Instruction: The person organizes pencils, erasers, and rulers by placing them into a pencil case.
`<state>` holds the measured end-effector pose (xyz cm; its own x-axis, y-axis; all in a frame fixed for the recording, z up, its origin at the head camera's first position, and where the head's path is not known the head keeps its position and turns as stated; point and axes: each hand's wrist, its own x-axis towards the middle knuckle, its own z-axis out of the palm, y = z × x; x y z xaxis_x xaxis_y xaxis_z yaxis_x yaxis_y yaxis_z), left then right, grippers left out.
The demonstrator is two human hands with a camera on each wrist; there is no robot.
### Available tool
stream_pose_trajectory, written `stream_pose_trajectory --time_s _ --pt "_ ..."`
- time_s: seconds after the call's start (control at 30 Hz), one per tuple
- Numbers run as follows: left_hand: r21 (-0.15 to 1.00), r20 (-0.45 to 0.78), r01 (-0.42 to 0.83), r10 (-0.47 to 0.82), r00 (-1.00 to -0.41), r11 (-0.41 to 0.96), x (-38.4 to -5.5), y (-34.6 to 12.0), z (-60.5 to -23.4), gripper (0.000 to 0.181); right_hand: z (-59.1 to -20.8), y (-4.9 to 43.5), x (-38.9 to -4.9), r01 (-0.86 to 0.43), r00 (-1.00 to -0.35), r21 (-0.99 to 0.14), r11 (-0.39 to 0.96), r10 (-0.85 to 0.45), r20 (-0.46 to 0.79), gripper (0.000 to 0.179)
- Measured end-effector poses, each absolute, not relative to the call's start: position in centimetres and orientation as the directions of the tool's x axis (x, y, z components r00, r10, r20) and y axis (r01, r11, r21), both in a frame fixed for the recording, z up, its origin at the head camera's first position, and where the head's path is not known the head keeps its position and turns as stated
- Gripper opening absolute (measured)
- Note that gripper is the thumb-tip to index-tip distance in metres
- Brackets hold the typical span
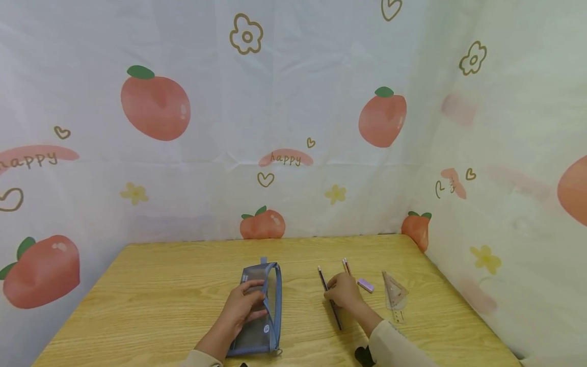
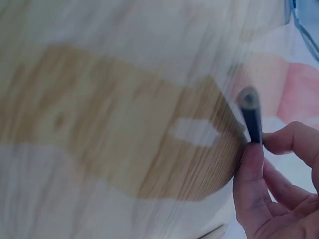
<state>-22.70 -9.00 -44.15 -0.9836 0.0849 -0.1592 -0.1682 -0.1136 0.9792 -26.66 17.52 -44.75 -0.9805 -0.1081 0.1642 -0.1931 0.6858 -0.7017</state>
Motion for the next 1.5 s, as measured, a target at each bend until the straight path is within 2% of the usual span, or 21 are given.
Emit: stream_pose_trajectory --time_s 0.3,0.53,0.7,1.5 --pt "0.981 -0.148 -0.157 0.084 -0.985 -0.112 -22.7 -9.0 -44.1 0.046 -44.5 15.7 -25.7 -0.070 -0.994 -0.838 0.541 -0.113 0.011 0.025" --pt "0.980 -0.155 -0.163 0.080 -0.985 -0.111 -22.8 -8.9 -44.0 0.046 -44.2 13.9 -24.7 -0.033 -0.986 -0.904 0.426 -0.160 -0.039 0.022" --pt "0.981 -0.153 -0.161 0.078 -0.985 -0.111 -22.8 -8.9 -44.0 0.045 -44.3 13.1 -24.4 -0.021 -0.983 -0.929 0.369 -0.176 -0.048 0.022" --pt "0.980 -0.158 -0.166 0.082 -0.984 -0.112 -22.5 -8.7 -44.0 0.046 -44.2 10.6 -23.3 -0.023 -0.972 -0.959 0.281 -0.231 -0.045 0.021"
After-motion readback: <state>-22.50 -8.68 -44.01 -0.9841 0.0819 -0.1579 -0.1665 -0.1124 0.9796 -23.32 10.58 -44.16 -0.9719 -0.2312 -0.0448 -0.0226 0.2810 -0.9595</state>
